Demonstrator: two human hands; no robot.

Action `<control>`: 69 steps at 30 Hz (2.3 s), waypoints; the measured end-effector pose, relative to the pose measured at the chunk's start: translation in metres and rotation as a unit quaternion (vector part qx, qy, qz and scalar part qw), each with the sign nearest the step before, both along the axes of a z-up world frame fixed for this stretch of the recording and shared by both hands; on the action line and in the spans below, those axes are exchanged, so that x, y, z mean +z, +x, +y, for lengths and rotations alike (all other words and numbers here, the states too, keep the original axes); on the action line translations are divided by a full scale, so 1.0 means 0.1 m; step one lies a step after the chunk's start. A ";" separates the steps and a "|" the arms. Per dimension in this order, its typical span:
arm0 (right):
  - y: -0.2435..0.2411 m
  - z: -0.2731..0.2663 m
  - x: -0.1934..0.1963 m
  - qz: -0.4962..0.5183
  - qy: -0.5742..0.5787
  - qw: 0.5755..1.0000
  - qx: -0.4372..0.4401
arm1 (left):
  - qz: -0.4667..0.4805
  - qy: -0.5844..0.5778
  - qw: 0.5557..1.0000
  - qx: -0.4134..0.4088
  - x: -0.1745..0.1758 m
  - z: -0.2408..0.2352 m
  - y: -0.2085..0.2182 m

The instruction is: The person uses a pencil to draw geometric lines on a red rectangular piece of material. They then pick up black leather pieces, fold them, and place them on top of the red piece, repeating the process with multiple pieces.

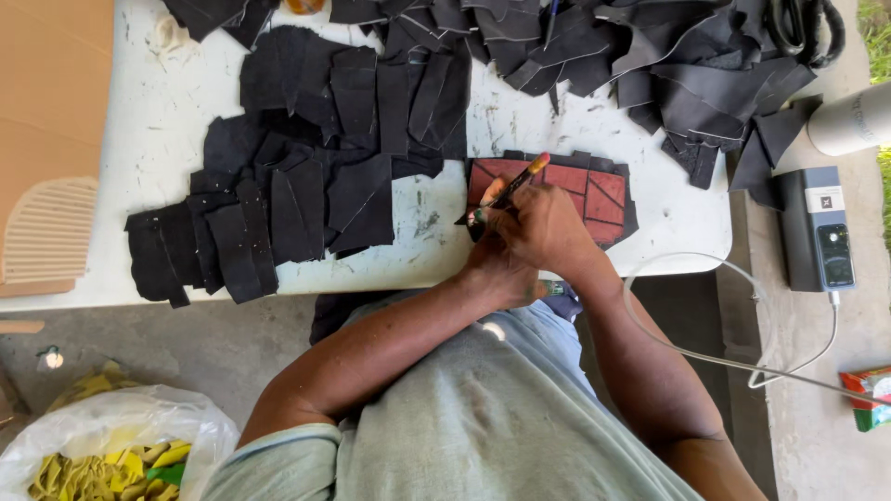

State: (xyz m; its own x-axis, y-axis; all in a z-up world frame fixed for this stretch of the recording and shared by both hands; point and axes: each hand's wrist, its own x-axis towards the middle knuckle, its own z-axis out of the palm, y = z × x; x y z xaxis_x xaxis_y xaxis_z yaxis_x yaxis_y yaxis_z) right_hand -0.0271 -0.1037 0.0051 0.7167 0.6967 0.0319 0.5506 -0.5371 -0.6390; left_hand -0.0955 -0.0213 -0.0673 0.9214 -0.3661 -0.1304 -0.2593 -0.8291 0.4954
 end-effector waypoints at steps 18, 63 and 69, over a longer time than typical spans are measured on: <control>-0.09 0.10 -0.32 0.087 0.122 0.986 -0.067 | -0.102 0.033 0.994 -0.021 -0.38 -0.06 -0.01; 0.66 0.28 -0.51 -0.083 -0.060 0.993 0.066 | -0.012 0.062 0.996 -0.063 0.13 0.12 0.05; 0.88 0.16 -0.32 0.092 0.121 0.988 -0.028 | -0.076 0.045 0.996 -0.028 0.13 0.07 0.13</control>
State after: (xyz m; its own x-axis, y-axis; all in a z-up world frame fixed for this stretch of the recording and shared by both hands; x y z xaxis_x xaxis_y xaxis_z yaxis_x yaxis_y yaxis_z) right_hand 0.0605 -0.0873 -0.0270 0.7630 0.6438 0.0578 0.3869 -0.3833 -0.8387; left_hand -0.0826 -0.0139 -0.0547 0.9118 -0.4098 -0.0264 -0.3716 -0.8508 0.3714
